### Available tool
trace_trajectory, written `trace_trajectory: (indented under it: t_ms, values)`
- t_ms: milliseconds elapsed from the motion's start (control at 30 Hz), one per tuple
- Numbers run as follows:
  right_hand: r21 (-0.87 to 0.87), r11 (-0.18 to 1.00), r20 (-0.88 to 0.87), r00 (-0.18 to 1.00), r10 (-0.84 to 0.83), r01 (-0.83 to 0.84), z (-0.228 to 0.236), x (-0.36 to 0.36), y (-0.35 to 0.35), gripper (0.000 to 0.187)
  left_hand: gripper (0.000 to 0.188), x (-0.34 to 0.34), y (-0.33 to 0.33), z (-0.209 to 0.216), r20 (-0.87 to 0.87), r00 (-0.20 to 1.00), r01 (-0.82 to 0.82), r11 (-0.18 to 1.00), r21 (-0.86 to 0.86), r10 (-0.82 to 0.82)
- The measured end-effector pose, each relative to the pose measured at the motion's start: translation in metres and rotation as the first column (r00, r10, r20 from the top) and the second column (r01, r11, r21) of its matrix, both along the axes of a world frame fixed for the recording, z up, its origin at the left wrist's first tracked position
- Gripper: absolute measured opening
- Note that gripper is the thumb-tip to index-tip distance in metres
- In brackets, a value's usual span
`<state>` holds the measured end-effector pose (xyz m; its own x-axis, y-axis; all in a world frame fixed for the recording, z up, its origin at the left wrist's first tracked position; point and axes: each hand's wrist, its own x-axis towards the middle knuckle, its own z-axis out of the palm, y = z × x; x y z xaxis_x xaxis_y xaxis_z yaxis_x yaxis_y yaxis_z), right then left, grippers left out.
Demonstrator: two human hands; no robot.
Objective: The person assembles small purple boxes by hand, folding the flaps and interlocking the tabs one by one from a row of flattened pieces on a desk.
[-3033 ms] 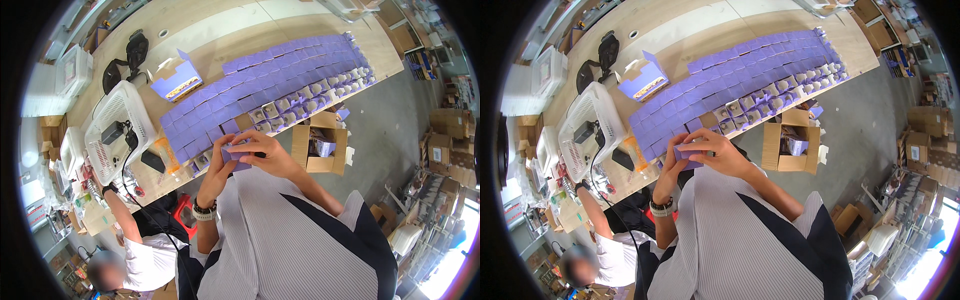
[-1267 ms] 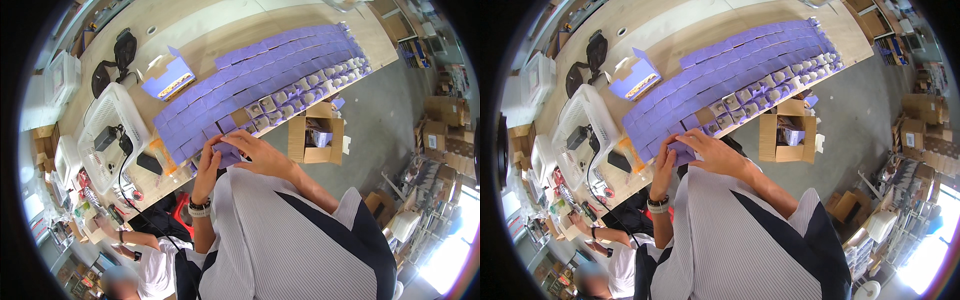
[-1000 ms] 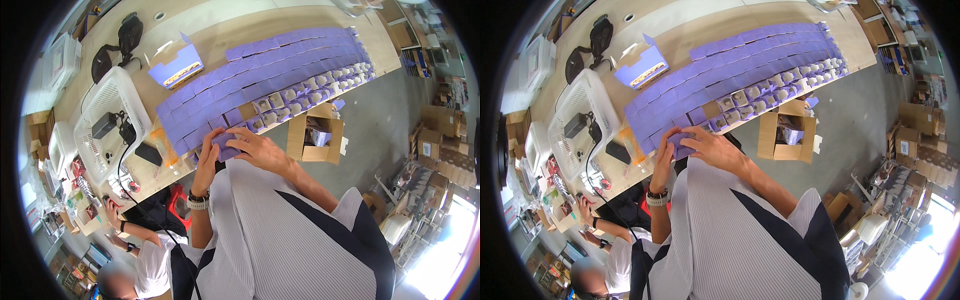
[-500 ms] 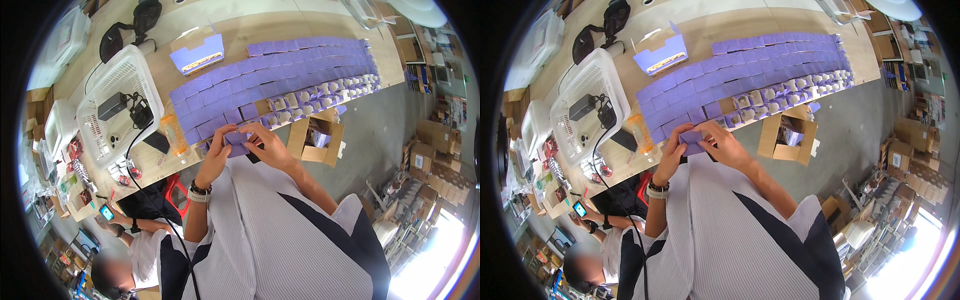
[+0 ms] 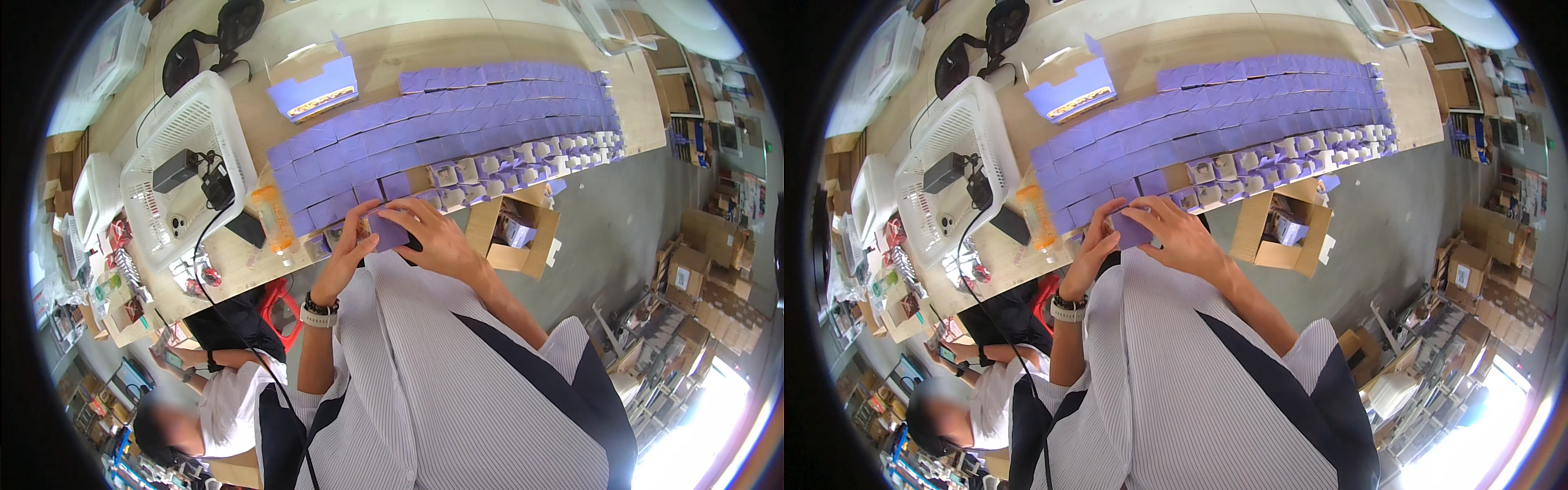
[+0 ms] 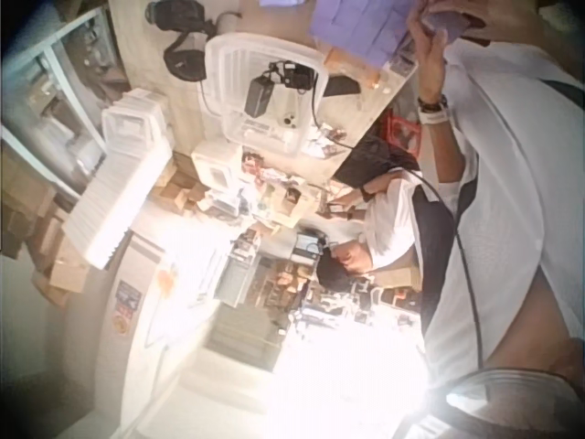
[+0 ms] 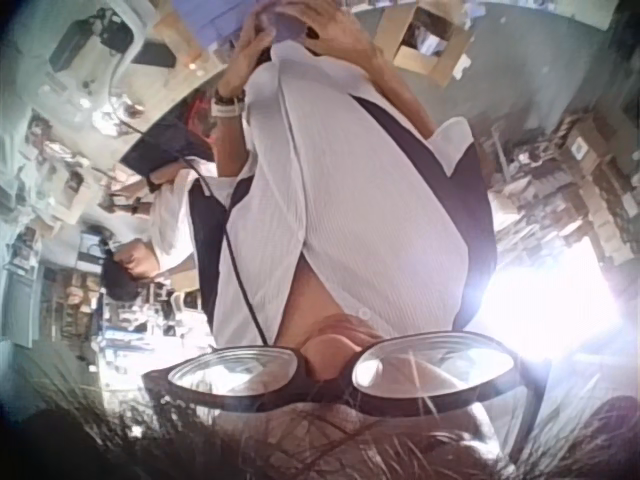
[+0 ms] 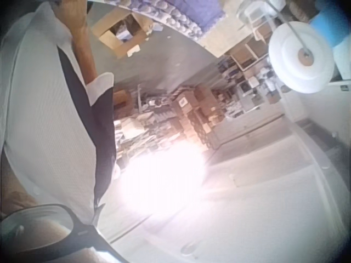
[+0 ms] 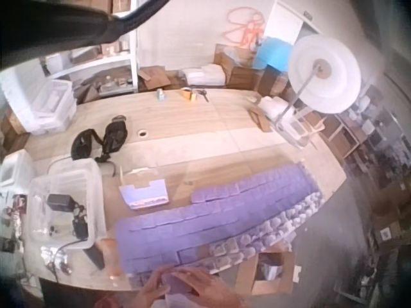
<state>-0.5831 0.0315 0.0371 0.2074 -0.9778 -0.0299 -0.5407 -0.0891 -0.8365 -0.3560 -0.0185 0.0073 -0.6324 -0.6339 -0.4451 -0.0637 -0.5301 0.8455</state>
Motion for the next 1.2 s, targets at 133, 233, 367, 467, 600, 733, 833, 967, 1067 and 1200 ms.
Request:
trace_trajectory:
  t_ms: [133, 233, 367, 467, 600, 733, 833, 967, 1067, 1200]
  values:
    - [0.056, 0.998, -0.13, 0.991, -0.032, 0.039, -0.04, -0.041, -0.019, 0.067, 0.063, -0.026, 0.026, -0.056, 0.151, 0.965, -0.171, 0.952, -0.254, 0.214]
    - [0.022, 0.998, -0.347, 0.937, -0.045, 0.056, -0.079, -0.068, -0.033, 0.064, 0.059, -0.033, 0.036, -0.084, 0.287, 0.915, -0.166, 0.912, -0.375, 0.285]
    - [-0.074, 0.993, -0.544, 0.838, 0.035, -0.089, -0.117, -0.082, -0.044, 0.057, 0.053, -0.042, 0.047, -0.066, 0.284, 0.908, -0.233, 0.934, -0.272, 0.31]
    - [-0.077, 0.989, -0.555, 0.829, 0.062, -0.126, -0.146, -0.079, -0.045, 0.054, 0.051, -0.046, 0.055, -0.057, 0.317, 0.89, -0.231, 0.923, -0.307, 0.328]
    - [-0.103, 0.99, -0.476, 0.878, 0.039, -0.1, -0.177, -0.076, -0.045, 0.051, 0.052, -0.053, 0.061, -0.05, 0.303, 0.875, -0.296, 0.912, -0.283, 0.378]
    - [-0.042, 0.998, -0.258, 0.966, 0.029, -0.041, -0.187, -0.089, -0.048, 0.045, 0.051, -0.058, 0.066, -0.046, 0.31, 0.862, -0.319, 0.905, -0.282, 0.401]
    - [-0.142, 0.989, -0.289, 0.953, -0.089, 0.049, -0.186, -0.118, -0.059, 0.037, 0.05, -0.058, 0.071, -0.055, 0.286, 0.855, -0.358, 0.892, -0.277, 0.432]
    - [-0.156, 0.987, -0.499, 0.865, -0.041, -0.043, -0.183, -0.138, -0.065, 0.024, 0.047, -0.065, 0.069, -0.066, 0.276, 0.881, -0.306, 0.908, -0.287, 0.384]
    - [-0.114, 0.99, -0.606, 0.796, -0.007, -0.078, -0.19, -0.14, -0.066, 0.017, 0.042, -0.077, 0.062, -0.076, 0.241, 0.909, -0.253, 0.909, -0.332, 0.341]
    - [-0.152, 0.988, -0.518, 0.85, -0.091, 0.014, -0.16, -0.142, -0.067, 0.01, 0.038, -0.099, 0.048, -0.075, 0.244, 0.929, -0.179, 0.916, -0.359, 0.277]
